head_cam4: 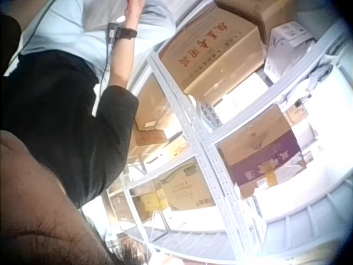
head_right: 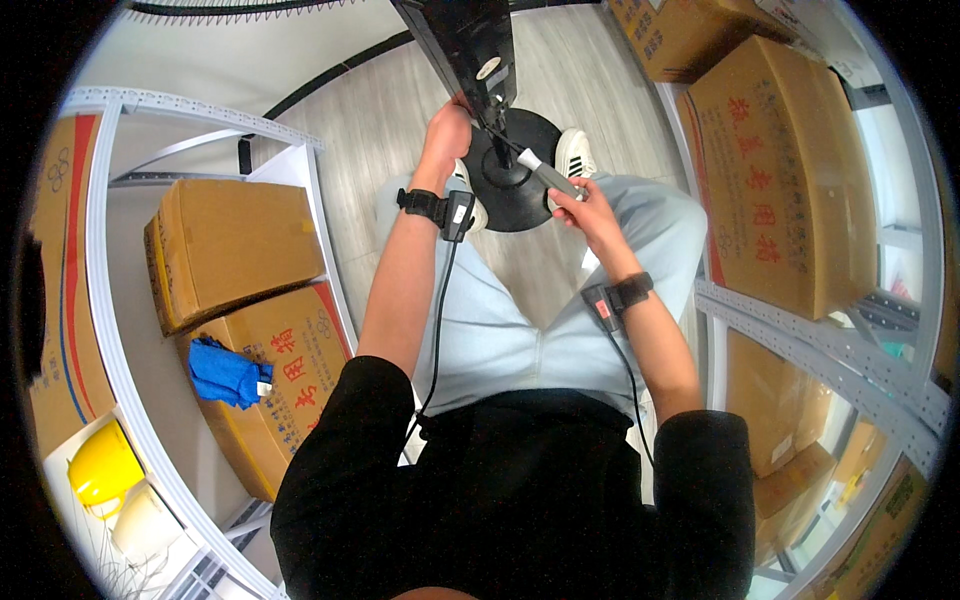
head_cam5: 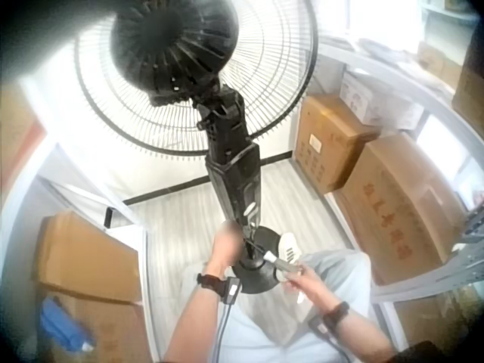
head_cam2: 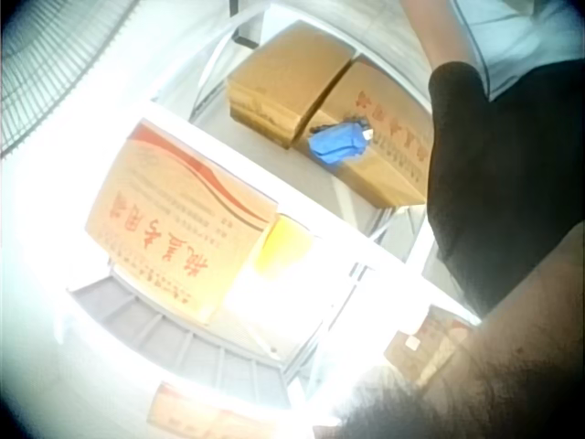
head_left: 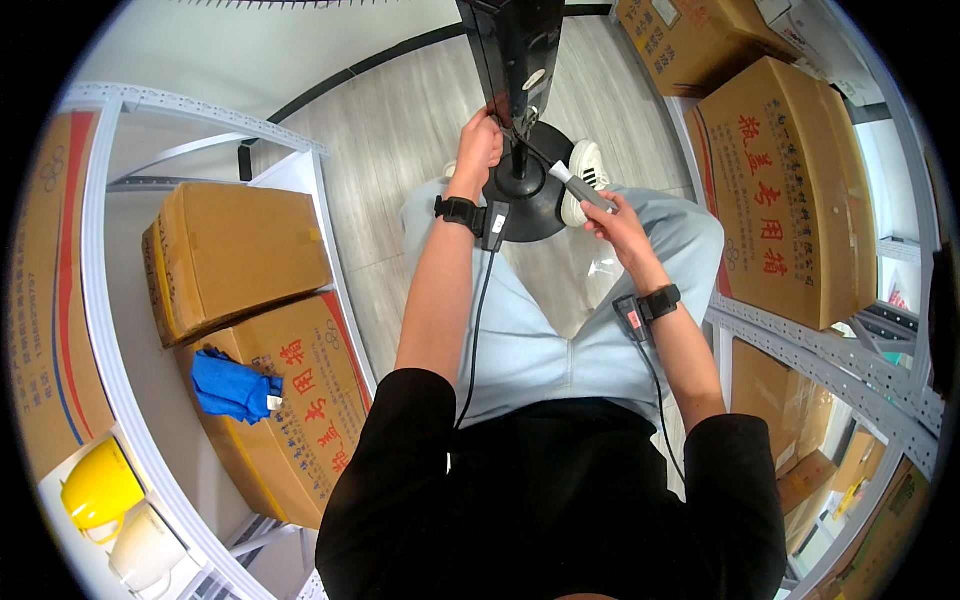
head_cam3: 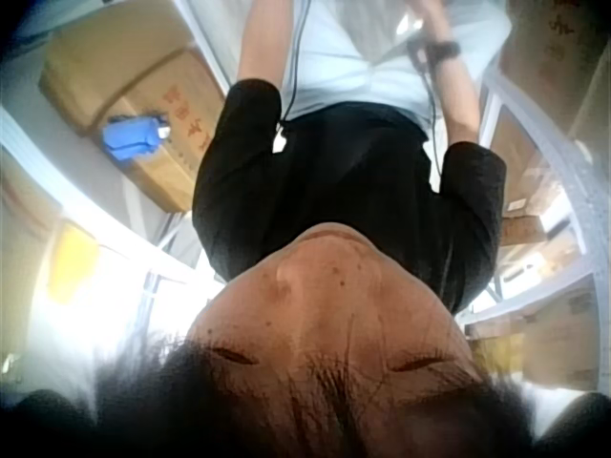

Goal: The person sits on the floor and uses a screwdriver to work on the internal wiring and casing of a standing fan. They tighten screws, reassemble the fan's neck housing, and secure the base.

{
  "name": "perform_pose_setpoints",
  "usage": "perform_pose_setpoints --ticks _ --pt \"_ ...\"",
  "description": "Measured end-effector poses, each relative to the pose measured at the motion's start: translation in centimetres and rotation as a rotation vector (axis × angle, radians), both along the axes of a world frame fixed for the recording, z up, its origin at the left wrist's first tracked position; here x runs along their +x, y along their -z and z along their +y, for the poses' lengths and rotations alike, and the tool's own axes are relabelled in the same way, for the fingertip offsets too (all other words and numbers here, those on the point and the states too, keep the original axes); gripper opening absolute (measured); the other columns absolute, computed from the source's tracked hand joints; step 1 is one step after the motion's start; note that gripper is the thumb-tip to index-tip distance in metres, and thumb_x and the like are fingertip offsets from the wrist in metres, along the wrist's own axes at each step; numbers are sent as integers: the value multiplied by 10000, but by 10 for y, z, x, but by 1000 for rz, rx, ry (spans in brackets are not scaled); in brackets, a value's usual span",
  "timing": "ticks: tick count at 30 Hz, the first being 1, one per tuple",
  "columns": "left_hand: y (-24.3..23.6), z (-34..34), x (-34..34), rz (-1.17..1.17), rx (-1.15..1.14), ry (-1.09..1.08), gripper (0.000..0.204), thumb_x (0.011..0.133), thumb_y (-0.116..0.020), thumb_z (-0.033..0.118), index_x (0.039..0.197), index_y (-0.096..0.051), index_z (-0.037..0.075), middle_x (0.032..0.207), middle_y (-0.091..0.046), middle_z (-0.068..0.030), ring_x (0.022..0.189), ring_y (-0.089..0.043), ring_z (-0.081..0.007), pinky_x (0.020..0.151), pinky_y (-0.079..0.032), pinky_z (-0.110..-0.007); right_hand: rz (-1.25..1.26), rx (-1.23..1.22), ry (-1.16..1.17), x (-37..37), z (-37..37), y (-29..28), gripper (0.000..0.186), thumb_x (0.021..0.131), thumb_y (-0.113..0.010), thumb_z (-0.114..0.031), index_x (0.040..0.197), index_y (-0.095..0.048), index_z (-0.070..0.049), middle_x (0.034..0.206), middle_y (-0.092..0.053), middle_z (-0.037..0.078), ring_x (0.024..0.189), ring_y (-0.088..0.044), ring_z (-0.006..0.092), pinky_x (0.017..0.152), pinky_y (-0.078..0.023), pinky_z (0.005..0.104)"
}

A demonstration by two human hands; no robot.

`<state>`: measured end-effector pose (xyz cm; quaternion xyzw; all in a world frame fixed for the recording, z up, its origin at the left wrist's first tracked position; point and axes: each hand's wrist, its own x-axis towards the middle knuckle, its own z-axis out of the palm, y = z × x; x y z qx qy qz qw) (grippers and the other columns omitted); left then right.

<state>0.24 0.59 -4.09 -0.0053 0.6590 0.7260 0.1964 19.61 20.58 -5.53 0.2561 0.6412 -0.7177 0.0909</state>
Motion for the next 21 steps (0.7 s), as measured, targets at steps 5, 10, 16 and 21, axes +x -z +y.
perform_pose_setpoints --ticks 5,10,16,21 --pt "-14 0 7 -113 162 45 427 852 -383 41 1246 -534 109 548 -340 57 405 -283 -56 358 -204 -242 -149 -405 -95 1 27 6 499 963 -606 -491 1109 -620 -13 863 -652 5 618 -586 49 541 -423 180" --pt "-13 -2 7 -121 150 3 404 849 -389 44 1224 -527 107 545 -333 61 403 -282 -55 356 -201 -240 -58 -250 -35 -4 6 -5 474 964 -618 -466 1128 -609 -21 864 -664 12 633 -594 48 539 -418 183" --pt "-11 -1 8 -114 152 20 546 844 -404 64 1383 -489 75 566 -329 82 425 -270 -33 383 -194 -228 -33 -157 -39 0 13 4 443 954 -647 -438 1146 -591 -44 868 -664 7 702 -607 56 588 -435 182" --pt "-10 -1 8 -122 153 10 407 852 -396 56 1235 -522 110 539 -327 60 398 -279 -57 357 -199 -239 -199 -354 -60 -1 15 5 450 957 -668 -352 1222 -532 -15 809 -610 1 661 -578 65 569 -425 205"
